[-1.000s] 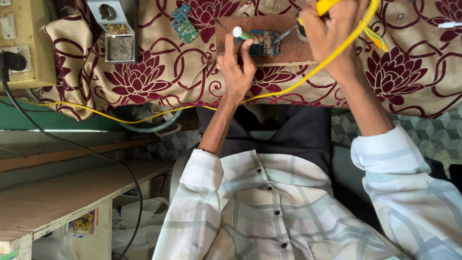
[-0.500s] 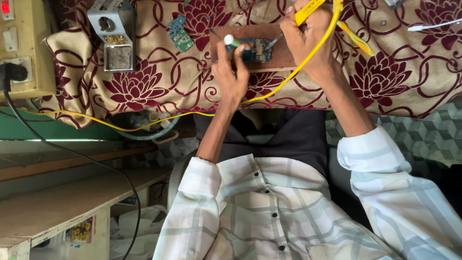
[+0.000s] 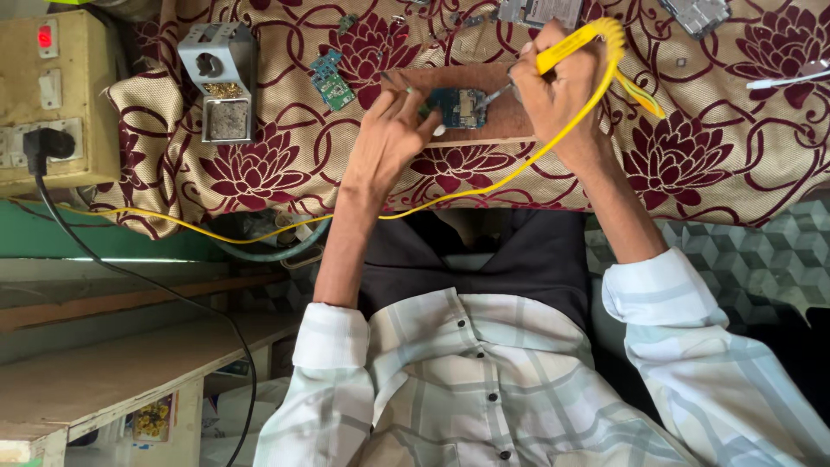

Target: The person solders a small blue circuit board using a soldering iron and solder wire. They repeatedly apply heat and solder to various points on the board while holding it steady with the other hand.

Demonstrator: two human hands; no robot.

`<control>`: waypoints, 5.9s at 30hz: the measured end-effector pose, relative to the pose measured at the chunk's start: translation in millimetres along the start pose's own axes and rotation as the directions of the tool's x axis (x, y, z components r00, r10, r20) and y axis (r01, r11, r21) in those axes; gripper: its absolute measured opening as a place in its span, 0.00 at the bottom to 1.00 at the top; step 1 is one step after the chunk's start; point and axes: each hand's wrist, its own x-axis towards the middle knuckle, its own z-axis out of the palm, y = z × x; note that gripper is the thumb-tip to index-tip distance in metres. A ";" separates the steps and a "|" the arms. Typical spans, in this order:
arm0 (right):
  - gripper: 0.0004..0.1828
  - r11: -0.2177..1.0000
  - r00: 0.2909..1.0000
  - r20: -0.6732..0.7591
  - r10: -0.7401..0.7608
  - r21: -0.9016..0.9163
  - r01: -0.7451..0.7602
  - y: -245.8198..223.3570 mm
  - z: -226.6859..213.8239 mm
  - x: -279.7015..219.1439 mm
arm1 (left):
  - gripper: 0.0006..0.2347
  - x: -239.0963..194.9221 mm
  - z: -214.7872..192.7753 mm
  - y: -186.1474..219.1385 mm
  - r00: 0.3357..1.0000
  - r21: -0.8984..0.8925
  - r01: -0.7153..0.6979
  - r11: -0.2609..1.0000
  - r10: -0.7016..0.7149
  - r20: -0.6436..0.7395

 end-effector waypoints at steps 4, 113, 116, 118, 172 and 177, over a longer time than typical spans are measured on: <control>0.12 0.942 0.965 0.106 -0.241 -0.212 0.259 -1.3 -0.2 -3.6 | 0.11 -3.9 5.2 2.0 0.997 0.088 0.018 0.996 -0.025 0.077; 0.04 0.925 0.956 0.020 0.292 0.249 -0.287 17.2 -14.1 -52.6 | 0.10 10.7 55.0 40.3 0.765 -0.997 0.083 0.008 -0.641 0.059; 0.06 0.951 0.972 -0.027 0.234 0.214 -0.223 14.1 -12.3 -51.4 | 0.09 5.4 57.0 36.4 0.756 -0.995 0.026 -0.094 -0.649 0.080; 0.06 0.931 0.961 0.001 0.277 0.245 -0.269 13.4 -12.5 -49.6 | 0.09 3.3 57.1 32.4 0.763 -0.998 0.053 -0.032 -0.643 0.061; 0.06 0.915 0.960 0.030 0.279 0.294 -0.275 10.8 -12.2 -47.2 | 0.10 3.9 57.1 44.6 0.617 -0.998 0.069 -0.006 -0.786 0.048; 0.07 0.976 0.990 0.008 0.141 0.168 -0.140 7.5 -13.4 -47.0 | 0.10 6.1 55.2 39.0 0.671 -0.997 0.074 0.012 -0.740 0.041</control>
